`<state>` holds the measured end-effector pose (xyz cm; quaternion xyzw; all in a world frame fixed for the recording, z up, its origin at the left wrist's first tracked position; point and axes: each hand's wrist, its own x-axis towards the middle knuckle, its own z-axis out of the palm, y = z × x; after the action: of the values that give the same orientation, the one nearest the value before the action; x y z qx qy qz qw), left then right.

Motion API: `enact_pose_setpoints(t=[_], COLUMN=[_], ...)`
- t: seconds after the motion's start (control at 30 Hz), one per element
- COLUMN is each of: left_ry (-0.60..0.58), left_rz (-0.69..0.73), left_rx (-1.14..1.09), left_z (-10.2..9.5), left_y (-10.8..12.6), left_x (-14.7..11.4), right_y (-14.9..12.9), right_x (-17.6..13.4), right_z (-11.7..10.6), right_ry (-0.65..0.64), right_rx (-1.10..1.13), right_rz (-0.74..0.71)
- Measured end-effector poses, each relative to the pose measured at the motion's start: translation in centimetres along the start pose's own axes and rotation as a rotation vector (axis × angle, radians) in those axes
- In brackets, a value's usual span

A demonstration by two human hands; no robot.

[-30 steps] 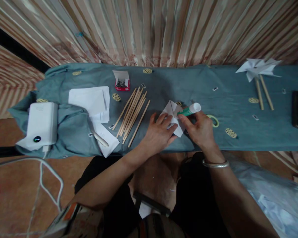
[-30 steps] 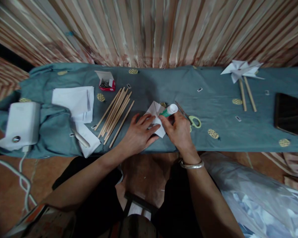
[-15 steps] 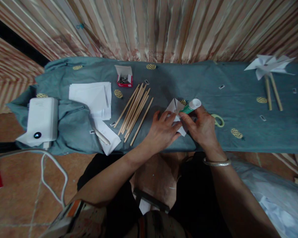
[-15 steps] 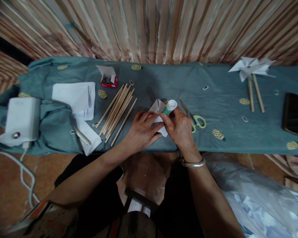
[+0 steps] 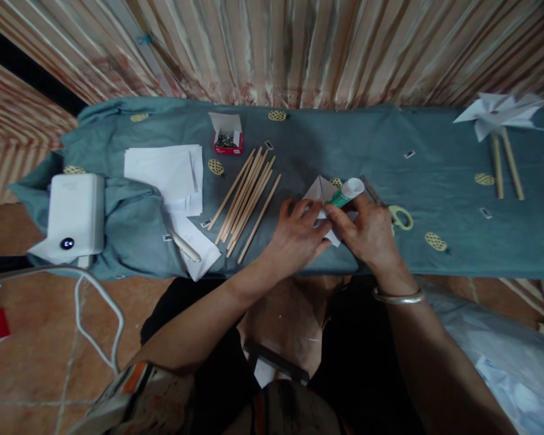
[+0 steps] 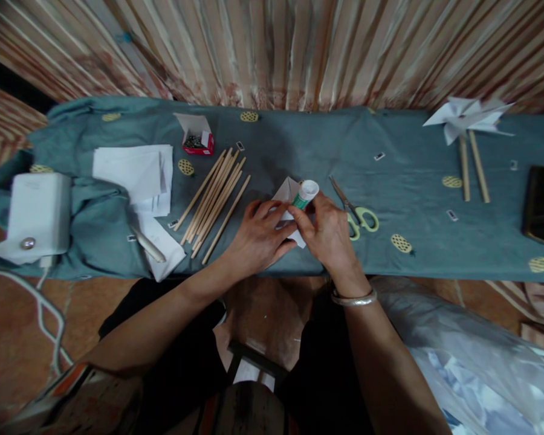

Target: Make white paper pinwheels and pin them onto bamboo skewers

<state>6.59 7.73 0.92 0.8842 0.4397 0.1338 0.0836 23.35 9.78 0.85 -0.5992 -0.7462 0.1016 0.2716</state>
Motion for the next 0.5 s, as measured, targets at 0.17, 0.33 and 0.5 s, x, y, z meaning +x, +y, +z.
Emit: enact_pose_setpoints(t=[0.17,0.33,0.5], left_ry=[0.01,-0.009,-0.013], left_rz=[0.006,-0.003,-0.003], left_rx=[-0.004,-0.013,-0.01], left_z=[0.13,0.08,-0.09], left_y=[-0.03,-0.05,-0.05], left_x=[-0.04,0.0,0.0], right_y=[-0.12,-0.07,0.05], right_x=[-0.14,-0.28,-0.47], right_z=[-0.19,-0.3,-0.4], right_ry=[-0.031,-0.032,-0.035], right_rx=[-0.019,-0.027,-0.039], right_rz=[-0.02,-0.039,-0.057])
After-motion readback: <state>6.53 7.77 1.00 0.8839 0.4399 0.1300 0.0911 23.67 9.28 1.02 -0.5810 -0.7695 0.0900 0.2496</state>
